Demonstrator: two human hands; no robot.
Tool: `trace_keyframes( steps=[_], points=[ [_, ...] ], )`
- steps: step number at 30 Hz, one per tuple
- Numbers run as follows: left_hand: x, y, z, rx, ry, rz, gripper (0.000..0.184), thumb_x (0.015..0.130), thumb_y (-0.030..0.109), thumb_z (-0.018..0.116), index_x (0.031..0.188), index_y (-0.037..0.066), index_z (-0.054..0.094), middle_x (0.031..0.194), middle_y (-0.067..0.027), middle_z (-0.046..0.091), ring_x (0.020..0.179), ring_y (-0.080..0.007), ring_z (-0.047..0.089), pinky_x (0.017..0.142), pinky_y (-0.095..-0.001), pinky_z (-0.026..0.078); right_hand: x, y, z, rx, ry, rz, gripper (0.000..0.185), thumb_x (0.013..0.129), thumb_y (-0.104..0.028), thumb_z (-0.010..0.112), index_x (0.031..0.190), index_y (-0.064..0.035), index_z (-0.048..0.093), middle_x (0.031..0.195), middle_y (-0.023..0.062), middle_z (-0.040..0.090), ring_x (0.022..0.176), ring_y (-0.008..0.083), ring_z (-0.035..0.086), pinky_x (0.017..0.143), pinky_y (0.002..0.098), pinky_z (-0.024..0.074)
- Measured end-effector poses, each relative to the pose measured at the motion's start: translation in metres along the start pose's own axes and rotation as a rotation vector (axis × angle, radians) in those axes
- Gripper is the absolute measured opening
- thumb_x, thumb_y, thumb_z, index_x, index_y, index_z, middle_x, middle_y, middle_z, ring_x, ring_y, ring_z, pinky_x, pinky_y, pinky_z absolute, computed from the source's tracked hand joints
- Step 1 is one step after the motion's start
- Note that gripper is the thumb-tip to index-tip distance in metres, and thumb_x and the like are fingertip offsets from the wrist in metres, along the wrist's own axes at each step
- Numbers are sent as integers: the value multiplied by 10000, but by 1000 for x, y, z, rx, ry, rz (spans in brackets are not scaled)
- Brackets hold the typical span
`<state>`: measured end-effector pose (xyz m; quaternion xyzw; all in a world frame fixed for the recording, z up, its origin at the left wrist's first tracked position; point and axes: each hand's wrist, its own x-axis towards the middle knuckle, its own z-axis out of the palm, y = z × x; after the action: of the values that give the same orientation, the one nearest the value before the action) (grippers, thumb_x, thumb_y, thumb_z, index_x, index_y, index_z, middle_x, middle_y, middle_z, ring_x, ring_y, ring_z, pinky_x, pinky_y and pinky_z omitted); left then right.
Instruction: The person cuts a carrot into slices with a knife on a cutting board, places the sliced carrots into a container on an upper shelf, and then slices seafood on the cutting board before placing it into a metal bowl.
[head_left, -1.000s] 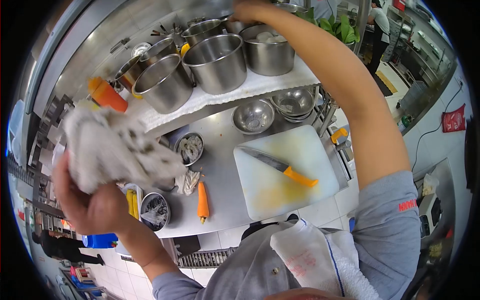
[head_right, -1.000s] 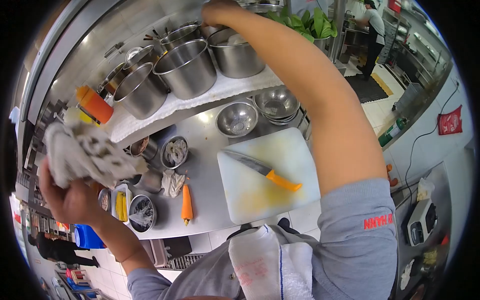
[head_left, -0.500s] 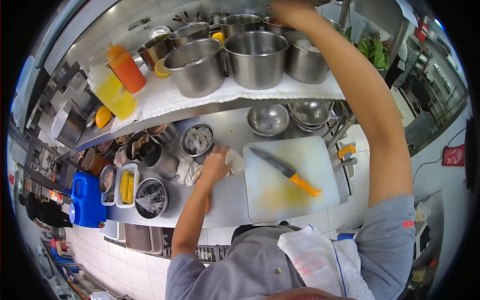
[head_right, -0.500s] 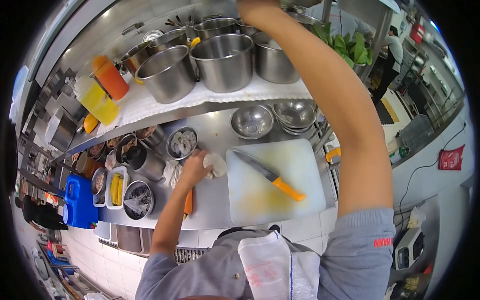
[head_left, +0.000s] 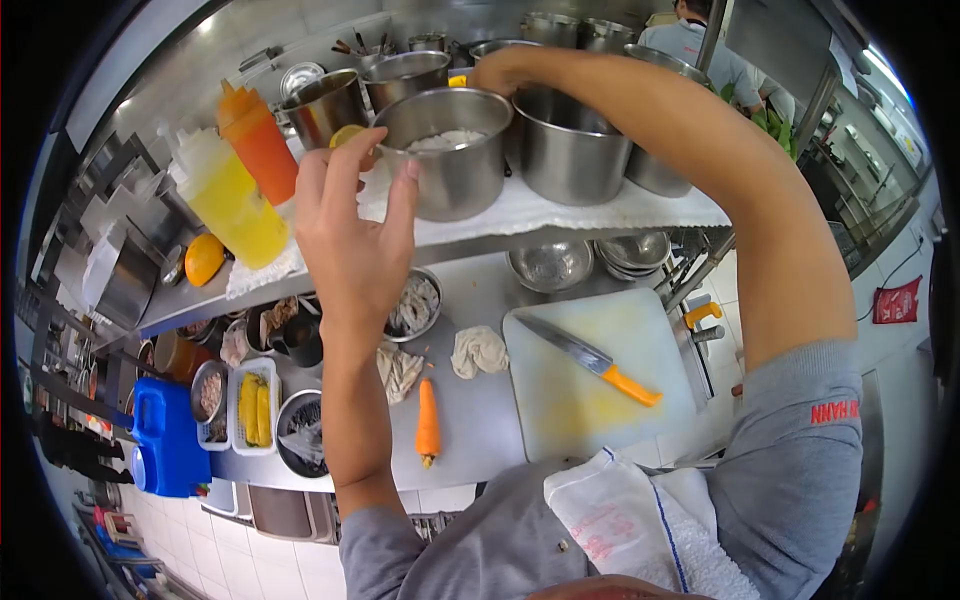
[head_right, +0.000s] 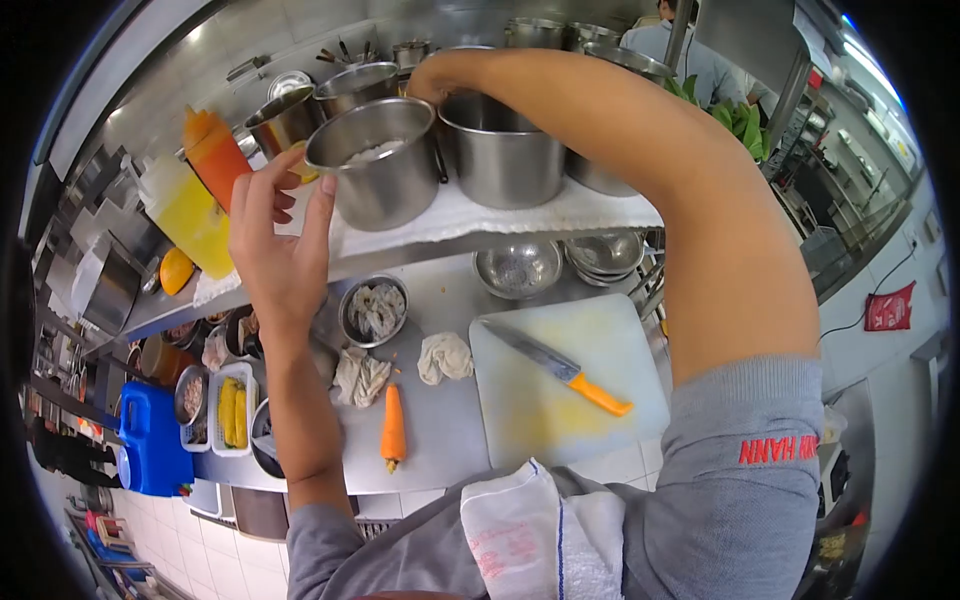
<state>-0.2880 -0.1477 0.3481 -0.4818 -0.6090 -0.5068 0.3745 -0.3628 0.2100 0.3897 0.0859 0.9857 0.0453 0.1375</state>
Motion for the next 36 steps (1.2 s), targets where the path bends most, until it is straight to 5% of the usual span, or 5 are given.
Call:
trace_keyframes(
  steps=[12, 23, 27, 29, 36],
  points=[
    [54, -34, 11, -31, 8, -31, 212, 822, 160, 747, 978, 22, 705, 812, -117, 611, 698, -215, 584, 653, -325, 485, -14, -49, -26, -50, -239, 105, 397, 840, -224, 727, 1200, -65, 676, 1089, 121, 704, 931, 248, 633, 809, 472, 520],
    [98, -58, 30, 114, -247, -142, 274, 833, 244, 699, 1020, 45, 711, 911, -176, 705, 820, -293, 693, 736, -375, 524, -14, -65, -36, 52, 23, 155, 438, 835, -220, 703, 1235, -47, 658, 1107, 119, 714, 1007, 268, 665, 852, 486, 554],
    [113, -81, 38, 164, -461, -198, 278, 841, 248, 667, 1026, 46, 716, 912, -182, 726, 839, -299, 715, 754, -374, 535, -106, -79, -70, 255, 193, 364, 385, 822, -187, 721, 1177, -42, 684, 1113, 130, 710, 1056, 291, 663, 849, 476, 551],
    [118, -87, 43, 188, -535, -178, 278, 843, 248, 654, 1019, 42, 719, 906, -182, 727, 842, -304, 716, 759, -377, 537, -115, -65, -67, -431, 215, 158, 354, 772, -139, 751, 1108, -38, 708, 1106, 154, 706, 1075, 324, 661, 844, 459, 549],
    [117, -108, 68, 308, -648, -53, 306, 817, 250, 645, 1025, 42, 729, 918, -181, 733, 903, -321, 715, 831, -397, 530, -102, -59, -50, -311, 316, 55, 344, 714, -42, 723, 1057, -29, 723, 1025, 174, 718, 970, 332, 700, 756, 452, 576]
  ],
)
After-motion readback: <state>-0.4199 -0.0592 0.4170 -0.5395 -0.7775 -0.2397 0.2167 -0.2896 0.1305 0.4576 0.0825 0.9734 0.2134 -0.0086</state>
